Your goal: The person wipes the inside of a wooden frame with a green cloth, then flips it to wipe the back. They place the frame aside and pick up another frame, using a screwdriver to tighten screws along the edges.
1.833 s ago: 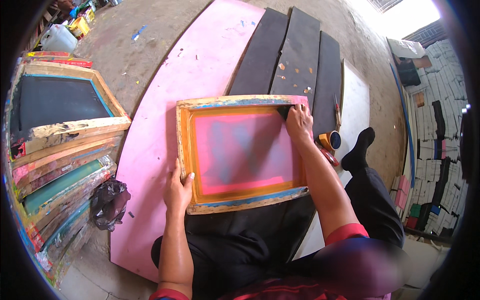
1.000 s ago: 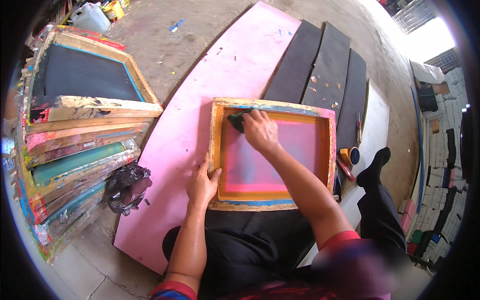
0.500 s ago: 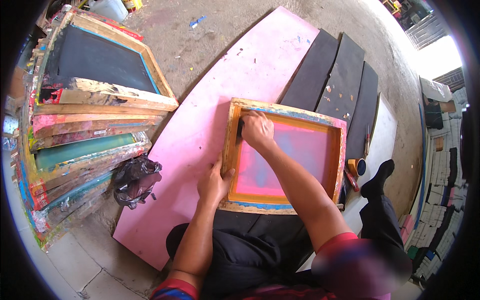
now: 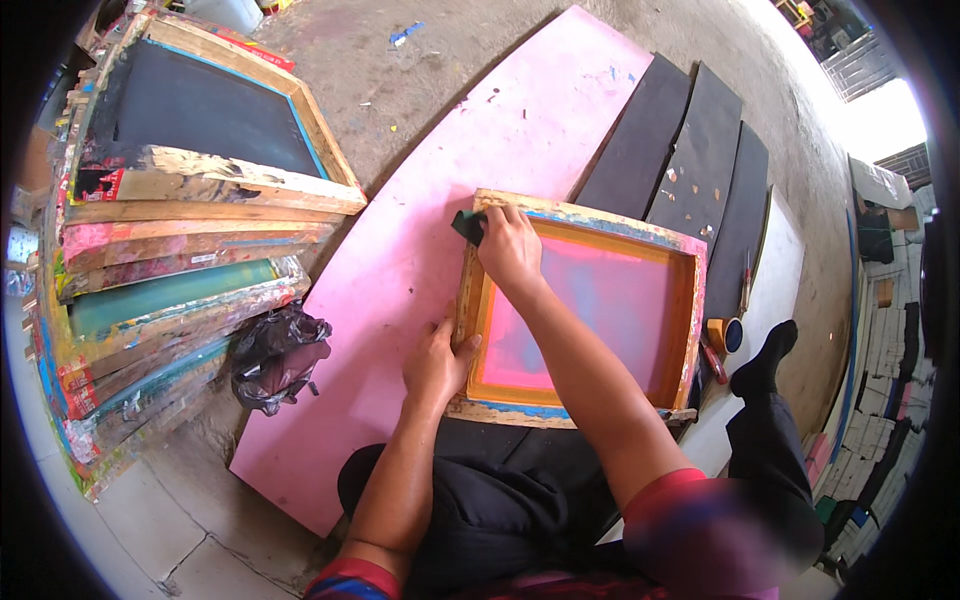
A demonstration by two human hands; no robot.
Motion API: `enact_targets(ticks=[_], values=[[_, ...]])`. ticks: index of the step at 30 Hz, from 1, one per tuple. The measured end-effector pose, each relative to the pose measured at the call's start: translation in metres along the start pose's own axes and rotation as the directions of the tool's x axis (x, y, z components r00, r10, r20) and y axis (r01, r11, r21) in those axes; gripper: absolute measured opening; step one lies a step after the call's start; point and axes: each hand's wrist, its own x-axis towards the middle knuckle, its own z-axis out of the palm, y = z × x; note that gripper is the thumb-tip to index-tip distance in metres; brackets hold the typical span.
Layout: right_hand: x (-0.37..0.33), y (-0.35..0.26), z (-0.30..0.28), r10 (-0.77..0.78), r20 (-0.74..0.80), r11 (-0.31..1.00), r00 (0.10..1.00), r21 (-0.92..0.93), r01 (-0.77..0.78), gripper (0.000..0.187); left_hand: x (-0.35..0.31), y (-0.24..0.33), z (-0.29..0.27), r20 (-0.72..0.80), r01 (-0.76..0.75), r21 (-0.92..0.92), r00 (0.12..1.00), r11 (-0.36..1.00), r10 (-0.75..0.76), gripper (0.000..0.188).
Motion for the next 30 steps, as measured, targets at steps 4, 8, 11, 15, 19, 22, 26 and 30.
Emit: enact_targets(ticks=[4,8,11,15,19,22,26,30], values=[[0.029,-0.005,0.005,0.025,0.054,0.996,0.998,-0.089,-0.020,0.013,0.000,0.002,0.003,-0.030,-0.009,0.013,0.999,1.000,0.010,0.078],[0.010,-0.015,0.005,0.076,0.108,0.996,0.991,-0.061,-0.069,0.015,0.003,0.005,-0.006,0.007,0.036,0.015,0.999,0.999,-0.036,0.079],[0.009,-0.019,-0.003,0.107,0.152,0.993,0.983,-0.066,-0.098,0.017,0.001,0.001,0.000,0.015,0.042,-0.008,0.999,0.999,-0.042,0.079],[0.039,-0.013,-0.004,0.166,0.179,0.973,0.970,-0.188,-0.132,0.030,0.002,0.000,0.000,-0.009,-0.025,-0.026,1.000,0.999,0.025,0.072],[-0.013,-0.014,0.002,0.042,0.201,0.987,0.979,-0.160,-0.009,0.031,0.014,-0.006,-0.011,0.089,0.041,-0.177,0.996,0.983,-0.026,0.062],[-0.049,-0.024,-0.007,-0.063,0.136,0.996,0.989,-0.051,0.070,0.007,0.019,-0.001,-0.017,0.100,0.150,-0.259,0.987,0.954,-0.128,0.067],[-0.098,-0.042,-0.032,-0.137,0.210,0.990,0.968,0.015,0.137,0.007,0.024,-0.012,-0.013,0.103,0.274,-0.342,0.962,0.899,-0.254,0.082],[-0.149,-0.044,-0.039,-0.244,0.219,0.970,0.945,0.050,0.239,0.008,0.026,-0.019,0.000,0.032,0.243,-0.498,0.964,0.833,-0.263,0.090]])
